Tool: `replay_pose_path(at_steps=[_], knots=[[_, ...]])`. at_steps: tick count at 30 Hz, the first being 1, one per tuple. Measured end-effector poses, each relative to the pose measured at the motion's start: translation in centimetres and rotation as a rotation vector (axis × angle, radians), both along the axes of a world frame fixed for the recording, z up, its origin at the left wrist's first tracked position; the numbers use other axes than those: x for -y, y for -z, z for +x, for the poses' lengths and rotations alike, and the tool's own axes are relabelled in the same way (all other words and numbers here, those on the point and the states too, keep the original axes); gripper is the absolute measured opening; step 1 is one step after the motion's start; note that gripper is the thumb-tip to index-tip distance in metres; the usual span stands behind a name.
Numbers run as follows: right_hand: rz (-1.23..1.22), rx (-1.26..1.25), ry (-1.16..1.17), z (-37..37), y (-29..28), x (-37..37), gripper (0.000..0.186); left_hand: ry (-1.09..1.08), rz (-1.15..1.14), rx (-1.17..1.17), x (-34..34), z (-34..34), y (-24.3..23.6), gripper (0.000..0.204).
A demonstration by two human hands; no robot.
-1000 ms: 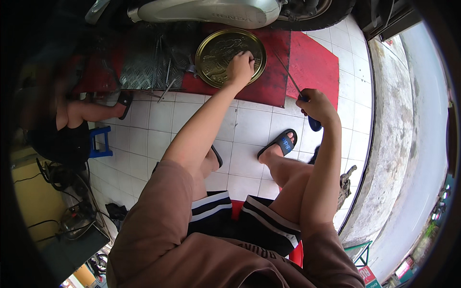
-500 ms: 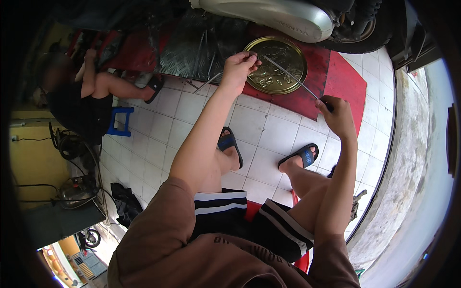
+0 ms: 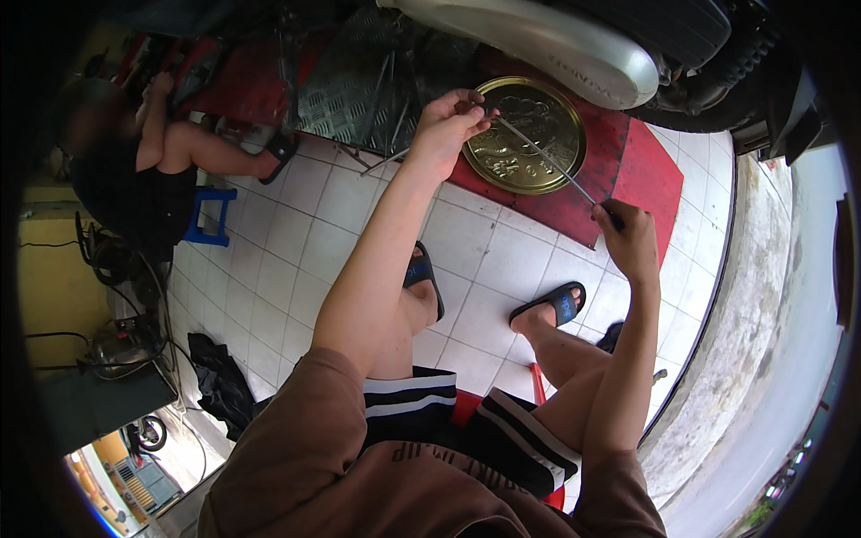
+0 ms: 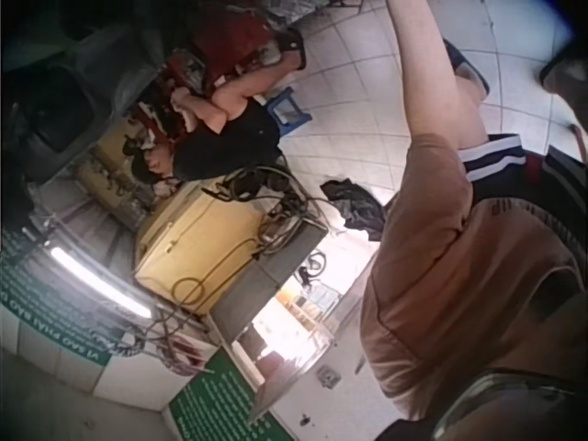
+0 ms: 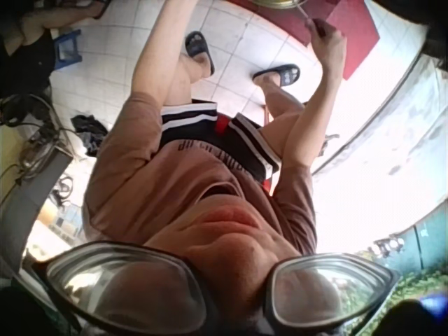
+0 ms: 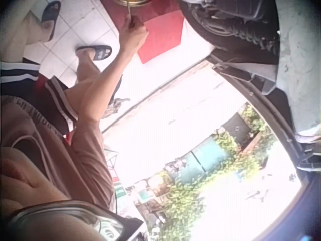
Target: The person uses a T-handle wrench and a screwdriver to work on the engine area of a white motorcycle. They repeatedly loosen and tighten bolts while seated on a red plastic stool in a workshop environment.
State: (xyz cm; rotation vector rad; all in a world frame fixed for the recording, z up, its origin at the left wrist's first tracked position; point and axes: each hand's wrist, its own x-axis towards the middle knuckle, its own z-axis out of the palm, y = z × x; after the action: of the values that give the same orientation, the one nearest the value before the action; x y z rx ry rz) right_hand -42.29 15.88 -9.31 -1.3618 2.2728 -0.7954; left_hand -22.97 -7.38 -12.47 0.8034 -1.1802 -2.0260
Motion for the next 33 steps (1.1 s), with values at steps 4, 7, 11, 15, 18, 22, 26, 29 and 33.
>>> replay_pose_path(at_steps=[4, 7, 11, 15, 18, 22, 26, 29, 33], knots=[[-0.015, 0.043, 0.004, 0.0, 0.2, -0.2, 0.024, 0.024, 0.022, -0.018, -0.4, -0.5, -0.3, 0.01], [-0.036, 0.056, 0.006, 0.0, 0.5, -0.3, 0.025, 0.0, -0.062, -0.001, -0.6, -0.7, 0.0, 0.011], [-0.059, 0.042, 0.009, -0.4, 1.4, -0.3, 0.025, 0.001, -0.056, -0.023, -0.5, -0.7, 0.3, 0.012], [-0.042, 0.075, 0.027, -0.3, 1.4, -0.1, 0.025, 0.016, -0.052, -0.011, -0.4, -0.4, 0.3, 0.013], [-0.04, 0.086, 0.031, -0.3, 1.5, 0.0, 0.025, 0.024, -0.101, 0.042, -0.4, -0.4, 0.0, 0.013], [-0.037, 0.093, 0.015, -0.6, 1.9, 0.0, 0.025, 0.025, -0.144, 0.108, -0.5, -0.5, 0.0, 0.015], [-0.025, 0.086, 0.015, -0.6, 2.1, 0.0, 0.025, 0.023, -0.161, 0.109, -0.5, -0.5, -0.1, 0.014], [-0.002, 0.064, 0.0, -0.7, 1.7, -0.1, 0.025, 0.048, -0.219, 0.181, -0.4, -0.3, -0.3, 0.013], [-0.032, -0.071, -0.023, -0.9, 1.6, -0.3, 0.022, 0.13, -0.256, 0.332, -0.4, -0.1, -0.1, 0.013]])
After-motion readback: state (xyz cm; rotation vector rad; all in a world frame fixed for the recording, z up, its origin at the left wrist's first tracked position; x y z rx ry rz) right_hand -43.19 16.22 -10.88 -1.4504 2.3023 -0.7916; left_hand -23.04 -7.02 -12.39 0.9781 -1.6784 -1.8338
